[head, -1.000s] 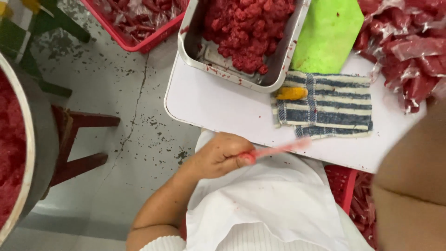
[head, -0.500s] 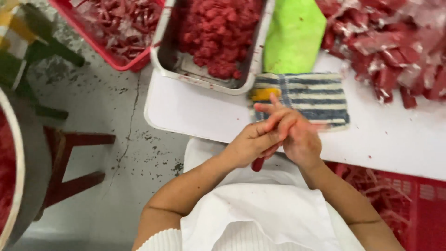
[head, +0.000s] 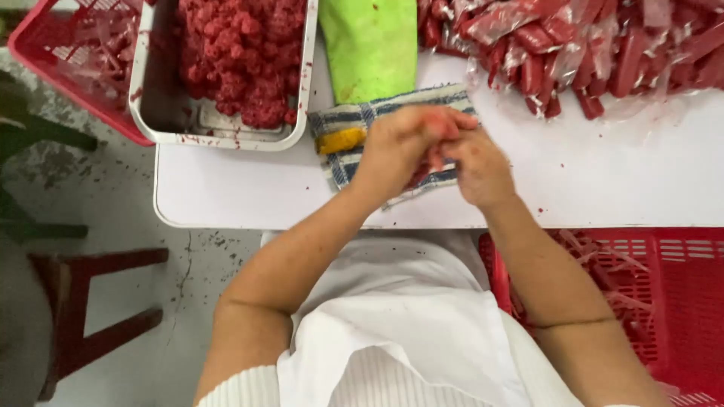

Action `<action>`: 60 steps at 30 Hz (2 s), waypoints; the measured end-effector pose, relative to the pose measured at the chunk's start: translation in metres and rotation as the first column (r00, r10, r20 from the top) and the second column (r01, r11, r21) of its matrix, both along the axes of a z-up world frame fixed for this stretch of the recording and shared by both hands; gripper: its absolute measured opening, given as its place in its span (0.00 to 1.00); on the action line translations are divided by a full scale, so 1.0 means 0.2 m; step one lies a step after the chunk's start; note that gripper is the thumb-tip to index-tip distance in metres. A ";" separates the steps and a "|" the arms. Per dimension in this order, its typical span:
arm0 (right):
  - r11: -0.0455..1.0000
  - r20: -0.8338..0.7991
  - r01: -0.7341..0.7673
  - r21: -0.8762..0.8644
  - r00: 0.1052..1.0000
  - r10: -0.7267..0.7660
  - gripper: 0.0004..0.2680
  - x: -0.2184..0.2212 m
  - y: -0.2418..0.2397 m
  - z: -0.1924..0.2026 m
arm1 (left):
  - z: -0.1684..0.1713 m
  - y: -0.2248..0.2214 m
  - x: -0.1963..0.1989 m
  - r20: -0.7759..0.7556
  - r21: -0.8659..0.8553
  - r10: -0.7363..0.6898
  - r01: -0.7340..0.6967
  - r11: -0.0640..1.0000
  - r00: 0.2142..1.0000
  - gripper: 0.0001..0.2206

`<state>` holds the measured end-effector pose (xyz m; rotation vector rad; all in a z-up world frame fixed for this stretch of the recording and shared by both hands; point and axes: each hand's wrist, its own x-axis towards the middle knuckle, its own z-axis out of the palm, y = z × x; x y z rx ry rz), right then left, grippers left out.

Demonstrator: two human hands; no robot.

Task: A person is rapidly twisting and separating small red sausages from a continuous plastic casing on a production table.

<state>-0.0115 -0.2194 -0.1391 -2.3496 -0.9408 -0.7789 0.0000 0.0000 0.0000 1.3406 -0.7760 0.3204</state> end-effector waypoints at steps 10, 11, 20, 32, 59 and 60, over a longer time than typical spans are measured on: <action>0.949 -0.524 -0.066 0.308 0.820 0.228 0.23 -0.11 0.18 0.67 | 0.06 0.02 0.04 0.449 0.357 0.055 -0.235 0.904 0.892 0.06; 0.974 -0.481 -0.042 0.220 0.864 0.146 0.22 -0.13 0.24 0.80 | 0.08 0.05 0.05 0.548 0.380 0.038 -0.289 0.879 0.836 0.07; 0.980 0.012 -0.019 -0.197 1.000 0.022 0.08 -0.15 0.26 0.43 | 0.02 0.37 -0.21 -0.922 -0.224 -0.325 0.398 0.889 0.208 0.43; 0.779 -0.650 -0.553 0.296 0.481 0.588 0.09 -0.21 0.19 0.79 | -0.01 0.39 -0.32 0.274 0.782 -0.208 -0.091 0.617 0.939 0.07; 0.967 -0.057 -0.139 -0.214 0.990 0.129 0.05 -0.16 0.22 0.72 | -0.26 0.15 -0.21 -0.854 -0.375 -0.436 0.244 0.894 0.285 0.10; 0.967 -0.055 -0.138 -0.214 0.990 0.129 0.05 -0.16 0.23 0.76 | -0.24 0.15 -0.21 -0.853 -0.374 -0.436 0.245 0.894 0.286 0.10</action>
